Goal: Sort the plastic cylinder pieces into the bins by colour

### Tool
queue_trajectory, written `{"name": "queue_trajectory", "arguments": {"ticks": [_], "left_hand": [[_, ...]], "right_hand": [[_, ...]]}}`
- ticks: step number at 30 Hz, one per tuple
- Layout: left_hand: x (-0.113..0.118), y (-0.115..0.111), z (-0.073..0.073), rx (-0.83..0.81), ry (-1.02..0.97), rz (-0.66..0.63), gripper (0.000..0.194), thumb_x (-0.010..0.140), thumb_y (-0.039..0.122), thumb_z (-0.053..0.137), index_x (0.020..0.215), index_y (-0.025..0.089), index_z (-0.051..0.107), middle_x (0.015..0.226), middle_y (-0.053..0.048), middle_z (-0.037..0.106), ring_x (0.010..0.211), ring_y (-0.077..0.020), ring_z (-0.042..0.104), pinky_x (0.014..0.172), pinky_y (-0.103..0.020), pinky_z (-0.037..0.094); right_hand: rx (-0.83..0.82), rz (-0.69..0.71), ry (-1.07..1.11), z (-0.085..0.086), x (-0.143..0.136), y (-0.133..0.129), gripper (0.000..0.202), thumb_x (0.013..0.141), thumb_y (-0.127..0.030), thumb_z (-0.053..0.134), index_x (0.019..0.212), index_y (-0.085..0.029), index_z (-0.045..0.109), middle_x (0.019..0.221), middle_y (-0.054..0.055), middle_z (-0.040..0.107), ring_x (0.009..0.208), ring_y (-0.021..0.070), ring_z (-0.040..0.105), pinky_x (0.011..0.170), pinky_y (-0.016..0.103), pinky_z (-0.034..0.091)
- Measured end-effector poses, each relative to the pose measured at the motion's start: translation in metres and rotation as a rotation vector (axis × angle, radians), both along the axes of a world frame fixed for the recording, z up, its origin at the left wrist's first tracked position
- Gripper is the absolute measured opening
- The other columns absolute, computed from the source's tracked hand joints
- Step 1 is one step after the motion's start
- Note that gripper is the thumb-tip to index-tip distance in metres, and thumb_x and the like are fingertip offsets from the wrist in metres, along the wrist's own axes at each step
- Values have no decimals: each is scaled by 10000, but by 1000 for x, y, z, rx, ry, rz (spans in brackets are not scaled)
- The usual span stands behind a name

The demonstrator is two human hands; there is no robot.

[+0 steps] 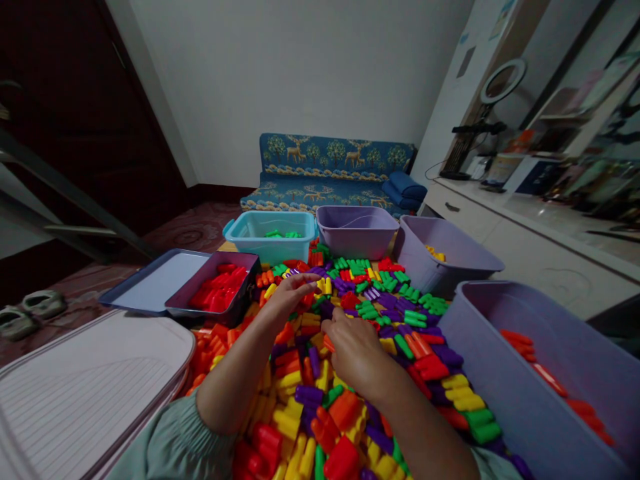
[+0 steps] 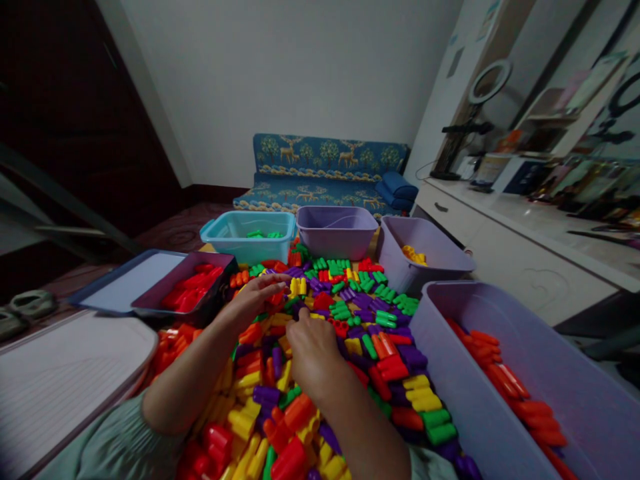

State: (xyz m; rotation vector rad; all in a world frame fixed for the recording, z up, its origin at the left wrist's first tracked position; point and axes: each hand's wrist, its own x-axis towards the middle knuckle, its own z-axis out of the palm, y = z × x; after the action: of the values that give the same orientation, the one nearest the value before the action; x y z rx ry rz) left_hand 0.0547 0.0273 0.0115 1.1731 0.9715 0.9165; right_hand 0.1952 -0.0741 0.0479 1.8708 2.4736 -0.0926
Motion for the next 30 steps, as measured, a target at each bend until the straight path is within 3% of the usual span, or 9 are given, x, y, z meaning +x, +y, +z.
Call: {"name": "queue_trajectory", "arguments": {"ticks": [5,9,13,17,21,25,30], "left_hand": [[0,4,-4,-2,30,-18,445,680,390,723,1054,160,645,822,-39,672,560,-82,567,454,-158,377],[2,1,-1,0,60,-30,458,676,397,733,1064,166,663,819,-43,681,577,-92,573,462,-161,384],[5,-4,3,-7,5,-73,427,712,374,704,1080,161,665,903,-60,673,671,-122,604,558,-217,485],[8,-8,5,-54,-111,-111,420,681,214,690,1093,150,641,861,-46,652,699,-130,619,671,-273,528],[10,-11,5,-79,-193,-109,547,602,62,613,1142,146,580,840,-37,651,716,-147,640,733,-302,524],[10,-12,6,-85,-219,-127,592,585,38,560,1167,144,549,845,-45,671,715,-149,647,742,-296,517],[11,-9,4,-57,-199,-114,543,593,72,608,1130,150,581,783,-20,659,645,-117,614,649,-232,482]], "right_hand": [[70,-22,129,-10,12,10,311,695,-99,548,972,-204,640,994,80,622,837,213,644,698,292,442],[180,-114,377,-16,20,24,294,703,-129,556,978,-211,623,986,58,623,897,200,615,766,286,432],[257,-206,651,-19,26,34,236,708,-172,591,941,-202,612,911,38,640,811,173,606,714,266,446],[183,-277,934,-24,29,39,236,734,-241,595,967,-200,585,742,0,636,591,139,592,570,253,451],[86,-290,1237,-34,30,43,316,720,-265,610,1016,-182,540,829,20,659,523,124,609,520,258,480],[14,-277,1433,-36,29,46,351,674,-282,657,983,-153,551,827,27,653,521,115,597,517,259,496],[-3,-245,1530,-21,24,39,313,668,-280,669,947,-170,578,800,2,643,547,106,575,500,231,482]]}}
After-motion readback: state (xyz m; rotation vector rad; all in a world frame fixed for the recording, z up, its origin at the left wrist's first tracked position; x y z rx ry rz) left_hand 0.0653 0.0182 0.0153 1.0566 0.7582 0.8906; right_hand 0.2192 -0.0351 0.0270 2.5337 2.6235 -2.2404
